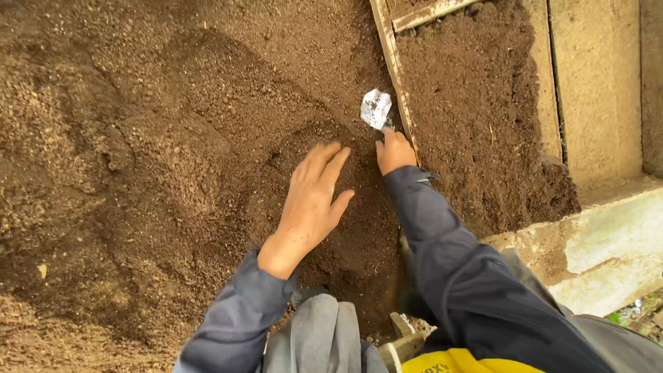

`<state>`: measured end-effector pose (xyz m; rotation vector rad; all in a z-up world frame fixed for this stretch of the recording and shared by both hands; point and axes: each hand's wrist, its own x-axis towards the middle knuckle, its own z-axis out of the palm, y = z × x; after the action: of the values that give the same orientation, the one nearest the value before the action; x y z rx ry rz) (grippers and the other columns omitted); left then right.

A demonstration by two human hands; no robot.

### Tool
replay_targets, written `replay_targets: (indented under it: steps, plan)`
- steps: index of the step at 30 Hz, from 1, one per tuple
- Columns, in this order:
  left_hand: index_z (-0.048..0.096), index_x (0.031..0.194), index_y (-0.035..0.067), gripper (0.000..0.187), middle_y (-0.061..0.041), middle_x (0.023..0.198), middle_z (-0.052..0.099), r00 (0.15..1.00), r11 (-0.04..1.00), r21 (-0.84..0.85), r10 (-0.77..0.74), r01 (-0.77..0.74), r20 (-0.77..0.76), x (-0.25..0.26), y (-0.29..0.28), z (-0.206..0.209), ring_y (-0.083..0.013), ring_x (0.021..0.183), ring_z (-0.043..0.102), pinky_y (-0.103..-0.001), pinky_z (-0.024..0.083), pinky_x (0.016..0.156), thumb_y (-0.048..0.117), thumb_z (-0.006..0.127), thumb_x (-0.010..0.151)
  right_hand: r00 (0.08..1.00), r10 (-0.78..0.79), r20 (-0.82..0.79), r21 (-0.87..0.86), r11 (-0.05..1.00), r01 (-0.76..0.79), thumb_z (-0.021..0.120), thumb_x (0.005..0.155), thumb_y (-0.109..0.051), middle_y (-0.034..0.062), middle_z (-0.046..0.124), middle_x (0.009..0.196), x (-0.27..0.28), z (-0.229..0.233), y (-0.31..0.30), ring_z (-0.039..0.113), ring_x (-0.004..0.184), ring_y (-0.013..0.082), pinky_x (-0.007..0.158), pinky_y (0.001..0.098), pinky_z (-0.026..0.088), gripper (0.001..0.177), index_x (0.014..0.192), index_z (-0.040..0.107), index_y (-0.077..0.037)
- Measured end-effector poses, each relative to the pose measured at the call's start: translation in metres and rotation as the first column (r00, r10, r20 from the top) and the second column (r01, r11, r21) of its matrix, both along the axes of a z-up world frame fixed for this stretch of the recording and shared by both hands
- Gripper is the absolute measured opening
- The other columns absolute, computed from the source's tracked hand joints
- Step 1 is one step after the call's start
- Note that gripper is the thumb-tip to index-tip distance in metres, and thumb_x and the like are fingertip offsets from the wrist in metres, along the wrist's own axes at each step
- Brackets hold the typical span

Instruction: The person kneels on the ground and repeatedly scoops soil from a large pile into a wooden seed tray. They use their hands to level the soil within the tray's compartments and smooth the surface.

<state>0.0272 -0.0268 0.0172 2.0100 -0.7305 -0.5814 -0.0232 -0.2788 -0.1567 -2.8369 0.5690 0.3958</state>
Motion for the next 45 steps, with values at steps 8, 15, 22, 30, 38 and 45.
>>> replay_targets:
  steps: [8,15,22,30,38,45]
  plan:
    - [0.046,0.131,0.001,0.053,-0.018,0.135,0.045,0.984,0.996,-0.009,-0.091,0.093,0.153,0.006,0.009,0.004,-0.0342,0.134,0.028,-0.051,0.022,0.109,0.004,0.064,0.081,0.981,0.181,-0.072,0.460,0.879,-0.129,0.061,0.088,-0.010,0.0081,0.060,0.082,0.005,0.149,0.062,0.065,0.071,0.0226,0.062,0.0322,0.056,0.008,0.089,0.067,-0.005]
    - [0.068,0.079,0.009,0.007,-0.006,0.076,0.070,0.889,0.990,-0.133,-0.022,-0.044,-0.458,0.001,0.019,-0.014,-0.0249,0.088,0.069,-0.043,0.049,0.088,0.015,0.068,0.083,0.959,0.282,-0.028,0.762,0.627,-0.162,0.061,0.086,-0.007,0.0083,0.054,0.075,0.003,0.193,0.070,0.053,0.069,0.0187,0.060,0.0346,0.048,0.008,0.083,0.064,-0.001]
    - [0.071,0.094,0.013,0.011,-0.009,0.117,0.054,0.901,0.951,-0.026,0.300,-0.307,0.314,-0.007,0.027,-0.029,-0.0296,0.116,0.043,-0.046,0.037,0.095,0.014,0.063,0.087,0.892,-0.241,-0.382,0.859,-0.449,0.247,0.051,0.092,-0.019,0.0051,0.062,0.097,-0.010,0.107,0.128,0.060,0.088,0.0163,0.083,0.0315,0.047,0.027,0.114,0.055,-0.006]
    - [0.063,0.077,0.009,0.011,0.001,0.091,0.061,0.878,0.895,-0.171,0.439,-0.411,0.189,-0.011,0.037,-0.056,-0.0195,0.093,0.061,-0.035,0.047,0.084,0.005,0.073,0.079,0.762,-0.552,-0.339,0.941,-0.205,0.270,0.070,0.079,-0.001,0.0100,0.061,0.068,-0.002,0.056,0.136,0.058,0.057,0.0111,0.047,0.0199,0.051,0.010,0.088,0.066,-0.002]
    - [0.043,0.105,-0.002,0.017,-0.017,0.088,0.072,0.774,0.870,-0.227,0.236,-0.438,-0.588,-0.010,0.052,-0.011,-0.0270,0.067,0.075,-0.041,0.064,0.064,0.010,0.034,0.096,0.590,-0.798,0.122,0.891,0.350,0.288,0.041,0.100,-0.027,0.0140,0.050,0.131,-0.094,0.023,0.099,0.041,0.127,0.0332,0.108,0.0519,0.030,0.035,0.127,0.052,-0.008]
    - [0.067,0.093,-0.001,0.011,-0.016,0.096,0.065,0.850,0.903,0.334,0.061,-0.271,0.523,0.004,0.034,-0.065,-0.0279,0.103,0.062,-0.046,0.035,0.107,-0.001,0.064,0.082,0.717,-0.696,-0.046,0.927,0.237,0.290,0.036,0.099,-0.007,0.0347,0.027,0.142,0.009,0.013,0.131,0.018,0.136,0.0399,0.118,0.0432,0.007,0.041,0.135,0.036,0.013]
